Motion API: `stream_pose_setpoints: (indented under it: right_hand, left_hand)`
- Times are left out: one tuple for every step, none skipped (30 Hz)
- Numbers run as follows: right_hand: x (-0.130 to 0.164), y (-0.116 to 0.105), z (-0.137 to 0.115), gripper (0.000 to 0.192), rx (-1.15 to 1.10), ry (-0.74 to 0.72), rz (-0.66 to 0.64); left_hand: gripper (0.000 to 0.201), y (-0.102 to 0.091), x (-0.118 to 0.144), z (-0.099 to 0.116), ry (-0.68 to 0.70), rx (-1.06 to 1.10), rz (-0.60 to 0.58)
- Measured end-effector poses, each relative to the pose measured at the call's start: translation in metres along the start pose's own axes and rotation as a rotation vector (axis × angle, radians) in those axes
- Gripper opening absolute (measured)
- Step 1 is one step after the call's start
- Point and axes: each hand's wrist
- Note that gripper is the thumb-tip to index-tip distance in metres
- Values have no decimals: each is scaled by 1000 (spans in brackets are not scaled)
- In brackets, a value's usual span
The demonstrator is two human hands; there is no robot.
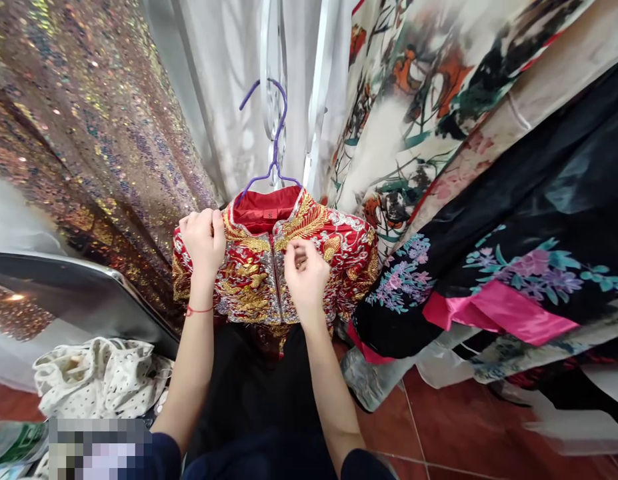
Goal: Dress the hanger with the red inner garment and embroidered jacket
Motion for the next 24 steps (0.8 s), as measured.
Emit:
stream_pose_setpoints:
  right_hand:
    - [6,8,0,21,-119,111,-95]
    - [10,15,0,23,-240,204,-172]
    - [12,21,1,25,-345,275,-217]
    - [13,26,1,26,-424,324,-228]
    - [13,30,0,27,-476,354,-219]
    - [13,32,-1,28,-511,372,-208]
    - [11,33,-3,29,-535,383,-199]
    - [10,33,-4,29,-552,389,-202]
    - [8,33,-6,30,-565,392,-208]
    - [7,32,-8,30,-572,395,-214]
    - [5,32,-9,32,-571,396,-216]
    - [4,31,-10,34,-562,395,-215]
    - [2,31,-10,36,-546,392,-210]
    - [1,31,-10,38,-527,386,-204]
    - [1,31,-9,39,-511,376,-198]
    - [1,32,-9,40,-501,364,-192]
    - [2,32,-8,39,-499,353,-185]
    - [2,33,-7,38,-505,349,-181]
    - [4,34,-6,37,-519,351,-177]
    - [5,35,-6,36,-538,356,-174]
    - [5,36,-5,34,-561,360,-171]
    - [6,37,-5,33,-583,361,-168]
    - [6,38,-5,31,-599,359,-162]
    - [5,38,-5,30,-604,355,-157]
  left_hand:
    - [40,-1,1,1,-8,4,-5]
    - [40,-1,3,2,-15,6,-13]
    - [40,-2,4,3,-20,6,-21]
    - [39,-3,5,3,-22,4,-28]
    - [39,-4,5,3,-22,0,-36]
    - [39,-5,6,3,-20,-5,-44]
    - [39,-5,6,3,-16,-9,-50]
    - [39,-6,5,3,-13,-12,-53]
    - [39,-6,5,3,-10,-13,-55]
    - [40,-6,5,3,-9,-13,-54]
    - [40,-6,5,3,-9,-10,-52]
    - [40,-6,5,3,-12,-7,-49]
    - [41,-5,5,3,-16,-3,-46]
    - [41,-5,5,3,-20,1,-45]
    - [41,-4,5,3,-22,4,-44]
    - [41,-4,5,3,-22,4,-43]
    - [41,-4,6,3,-20,2,-43]
    - [41,-3,6,2,-18,-1,-44]
    - [41,-3,6,2,-16,-4,-46]
    - [41,-3,6,1,-15,-8,-46]
    - [41,-3,6,1,-14,-11,-46]
    - [41,-3,7,0,-10,-15,-45]
    - [41,-3,7,0,-7,-18,-42]
    - [41,-3,7,0,-5,-21,-42]
Point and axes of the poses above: each hand's wrist, its own x-axis away from the middle knuckle, its own y-axis out of the palm, z = x × y
